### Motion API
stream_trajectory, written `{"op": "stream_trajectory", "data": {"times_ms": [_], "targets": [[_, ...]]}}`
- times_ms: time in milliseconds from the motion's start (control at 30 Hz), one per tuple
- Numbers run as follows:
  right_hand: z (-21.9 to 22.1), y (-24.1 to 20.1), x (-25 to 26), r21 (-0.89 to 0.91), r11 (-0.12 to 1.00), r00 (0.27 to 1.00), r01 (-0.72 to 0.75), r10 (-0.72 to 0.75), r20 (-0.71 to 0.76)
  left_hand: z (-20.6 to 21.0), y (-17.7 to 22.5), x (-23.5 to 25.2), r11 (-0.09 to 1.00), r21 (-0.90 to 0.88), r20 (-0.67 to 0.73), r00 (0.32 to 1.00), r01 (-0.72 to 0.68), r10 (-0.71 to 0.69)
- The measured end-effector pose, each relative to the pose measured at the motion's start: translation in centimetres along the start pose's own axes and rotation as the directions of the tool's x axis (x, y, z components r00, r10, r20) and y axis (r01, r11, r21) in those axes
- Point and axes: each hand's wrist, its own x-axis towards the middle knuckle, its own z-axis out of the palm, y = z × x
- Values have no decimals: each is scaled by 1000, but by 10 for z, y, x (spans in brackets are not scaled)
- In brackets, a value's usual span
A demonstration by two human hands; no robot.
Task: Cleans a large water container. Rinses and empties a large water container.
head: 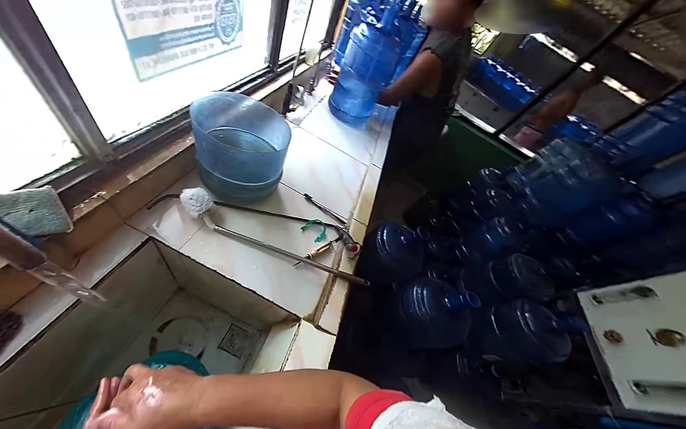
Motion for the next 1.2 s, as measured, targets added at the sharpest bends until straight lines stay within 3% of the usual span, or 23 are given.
{"op": "stream_trajectory", "data": {"times_ms": [33, 100, 233, 333, 467, 567, 633, 700, 767, 833, 900, 933, 967, 1000, 1033, 1067, 1100, 1133, 1200], "targets": [[-4, 9, 3, 90, 995, 996, 38, -31, -78, -18, -17, 10, 988, 84, 38, 991, -130, 127], [5, 38, 13, 153, 979, 973, 132, -98, -211, -30, -30, 23, 951, 181, -67, 962, -250, 266], [86, 87, 26, -110, 963, 962, 245, -255, -94, -14, -17, 32, 973, 220, -426, 891, -65, 156], [82, 102, 73, -184, 935, 948, 302, -315, -43, -26, -31, 34, 987, 158, -469, 879, -11, 85], [77, 133, 131, 1, 974, 974, 227, -227, -11, -34, -47, 21, 984, 156, -493, 857, -84, 151], [104, 143, 92, -5, 944, 934, 329, -326, -145, -18, -52, 25, 982, 188, -735, 659, -27, 159], [117, 147, 55, -71, 878, 869, 474, -479, -120, -5, -50, 30, 975, 221, -802, 573, 24, 168], [105, 150, 50, -85, 848, 846, 524, -529, -65, 7, -46, 31, 969, 248, -754, 624, -20, 206], [71, 154, 81, 8, 889, 889, 458, -458, -19, 9, -38, 27, 971, 212, -586, 780, -114, 220], [31, 154, 121, 162, 921, 930, 354, -365, 46, -10, -24, 25, 983, 49, -258, 949, -175, 182], [4, 150, 141, 261, 921, 943, 288, -320, 88, -37, -13, 29, 979, -127, 24, 987, -157, 161], [-1, 145, 140, 270, 920, 947, 283, -313, 73, -46, -14, 29, 971, -174, 7, 986, -165, 168], [3, 140, 132, 260, 918, 948, 299, -318, 29, -48, -20, 29, 964, -192, -128, 979, -184, 161], [14, 135, 121, 218, 915, 939, 340, -343, -28, -44, -26, 29, 962, -198, -330, 937, -190, 117], [30, 131, 106, 160, 905, 919, 394, -390, -54, -35, -33, 33, 965, -193, -550, 834, -177, 43], [47, 128, 89, 78, 878, 881, 472, -472, -23, -27, -40, 40, 975, -171, -726, 687, -143, -27], [61, 125, 76, -35, 834, 834, 551, -551, 25, -24, -46, 45, 984, -148, -828, 556, -99, -68], [71, 120, 69, -139, 780, 791, 610, -609, 54, -25, -51, 47, 990, -129, -869, 488, -64, -81], [75, 109, 79, -263, 729, 768, 631, -635, 80, -29, -55, 38, 994, -93, -845, 533, -61, -46]]}}
